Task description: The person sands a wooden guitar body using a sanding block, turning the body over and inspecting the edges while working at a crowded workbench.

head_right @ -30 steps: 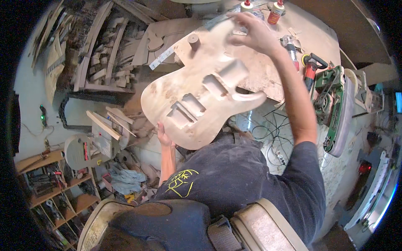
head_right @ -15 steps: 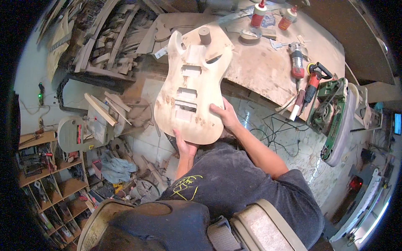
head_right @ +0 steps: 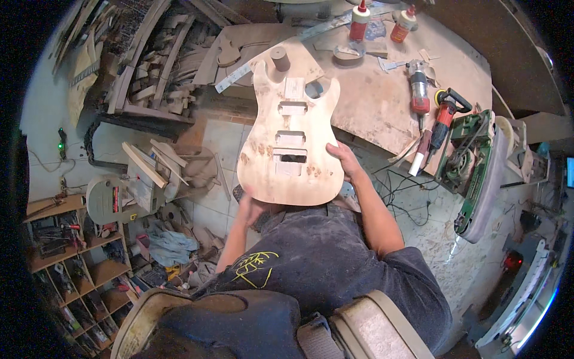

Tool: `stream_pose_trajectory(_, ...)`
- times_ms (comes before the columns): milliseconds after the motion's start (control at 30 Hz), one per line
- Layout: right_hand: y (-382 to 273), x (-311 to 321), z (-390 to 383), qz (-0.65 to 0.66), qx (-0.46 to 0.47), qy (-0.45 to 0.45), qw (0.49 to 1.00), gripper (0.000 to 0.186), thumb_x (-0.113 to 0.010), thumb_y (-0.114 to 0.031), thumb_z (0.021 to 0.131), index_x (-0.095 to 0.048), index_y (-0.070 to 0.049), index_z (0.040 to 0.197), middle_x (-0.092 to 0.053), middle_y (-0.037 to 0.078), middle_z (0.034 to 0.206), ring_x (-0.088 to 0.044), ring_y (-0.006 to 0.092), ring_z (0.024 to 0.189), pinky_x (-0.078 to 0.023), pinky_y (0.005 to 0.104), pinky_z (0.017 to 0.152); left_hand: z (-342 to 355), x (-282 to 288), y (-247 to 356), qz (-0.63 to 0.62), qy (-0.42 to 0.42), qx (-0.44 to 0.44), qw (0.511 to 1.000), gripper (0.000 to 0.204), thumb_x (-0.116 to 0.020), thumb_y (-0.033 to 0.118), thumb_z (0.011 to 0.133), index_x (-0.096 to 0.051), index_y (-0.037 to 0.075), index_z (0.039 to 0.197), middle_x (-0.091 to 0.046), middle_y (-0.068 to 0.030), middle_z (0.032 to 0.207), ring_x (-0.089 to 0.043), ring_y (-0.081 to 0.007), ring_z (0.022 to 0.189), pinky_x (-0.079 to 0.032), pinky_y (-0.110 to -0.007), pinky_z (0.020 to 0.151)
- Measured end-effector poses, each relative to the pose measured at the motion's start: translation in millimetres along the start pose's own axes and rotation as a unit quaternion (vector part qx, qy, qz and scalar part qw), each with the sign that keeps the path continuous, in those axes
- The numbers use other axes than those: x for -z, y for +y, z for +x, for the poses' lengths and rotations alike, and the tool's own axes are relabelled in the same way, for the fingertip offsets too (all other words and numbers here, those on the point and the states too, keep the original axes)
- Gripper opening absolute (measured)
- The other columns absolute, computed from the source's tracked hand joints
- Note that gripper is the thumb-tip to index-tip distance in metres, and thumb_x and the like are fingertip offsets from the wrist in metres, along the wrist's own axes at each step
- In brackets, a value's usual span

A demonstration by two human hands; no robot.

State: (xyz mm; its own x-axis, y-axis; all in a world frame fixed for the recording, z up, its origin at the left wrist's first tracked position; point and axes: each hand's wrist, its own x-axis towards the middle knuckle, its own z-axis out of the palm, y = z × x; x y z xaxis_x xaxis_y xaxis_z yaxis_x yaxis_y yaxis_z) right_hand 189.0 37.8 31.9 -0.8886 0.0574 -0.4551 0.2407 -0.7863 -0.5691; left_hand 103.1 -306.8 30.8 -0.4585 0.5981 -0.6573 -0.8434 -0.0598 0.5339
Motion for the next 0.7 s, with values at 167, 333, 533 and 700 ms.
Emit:
stream_pose_trajectory(167, -9, 4, -6, 0.0, 0.027, 0.007, 1.0, 0.055, -0.06, -0.028, 0.097, -0.046, 0.004, 0.14, -0.062, 0.014, 0.129, -0.065, 0.0201, 0.111, -0.053, 0.0344, 0.095, 52, -6, 117, 0.172, 0.156, -0.209, 0.95, 0.06, -0.041, 0.046, 0.104, -0.039, 0.005, 0.148, -0.043, -0.0148, 0.15, -0.043, -0.0281, 0.137, -0.034, -0.044, 0.113)
stream_pose_trajectory(333, -12, 6, -8, 0.003, 0.041, 0.011, 0.999, 0.056, -0.059, -0.028, 0.096, -0.045, 0.004, 0.14, -0.062, 0.014, 0.129, -0.066, 0.0204, 0.109, -0.053, 0.035, 0.095, 161, -60, 197, 0.419, 0.106, -0.395, 0.811, 0.047, -0.049, 0.03, 0.103, -0.052, -0.001, 0.138, -0.054, -0.012, 0.142, -0.048, -0.0234, 0.134, -0.036, -0.036, 0.111)
stream_pose_trajectory(533, -12, 0, -20, 0.031, 0.039, 0.051, 0.997, 0.058, -0.058, -0.026, 0.096, -0.042, 0.004, 0.143, -0.059, 0.014, 0.134, -0.063, 0.0211, 0.115, -0.05, 0.0342, 0.099, 246, -109, 228, 0.49, 0.106, -0.404, 0.765, 0.043, -0.052, 0.025, 0.1, -0.054, 0.003, 0.137, -0.061, -0.0191, 0.132, -0.056, -0.0304, 0.125, -0.041, -0.038, 0.106)
stream_pose_trajectory(700, 14, 6, -39, 0.024, 0.033, 0.048, 0.998, 0.062, -0.059, -0.029, 0.095, -0.041, 0.003, 0.144, -0.056, 0.015, 0.137, -0.06, 0.0229, 0.119, -0.048, 0.0348, 0.102, 267, -108, 224, 0.516, 0.093, -0.394, 0.755, 0.04, -0.044, 0.028, 0.102, -0.055, 0.015, 0.139, -0.058, -0.0197, 0.135, -0.052, -0.037, 0.128, -0.022, -0.047, 0.119)
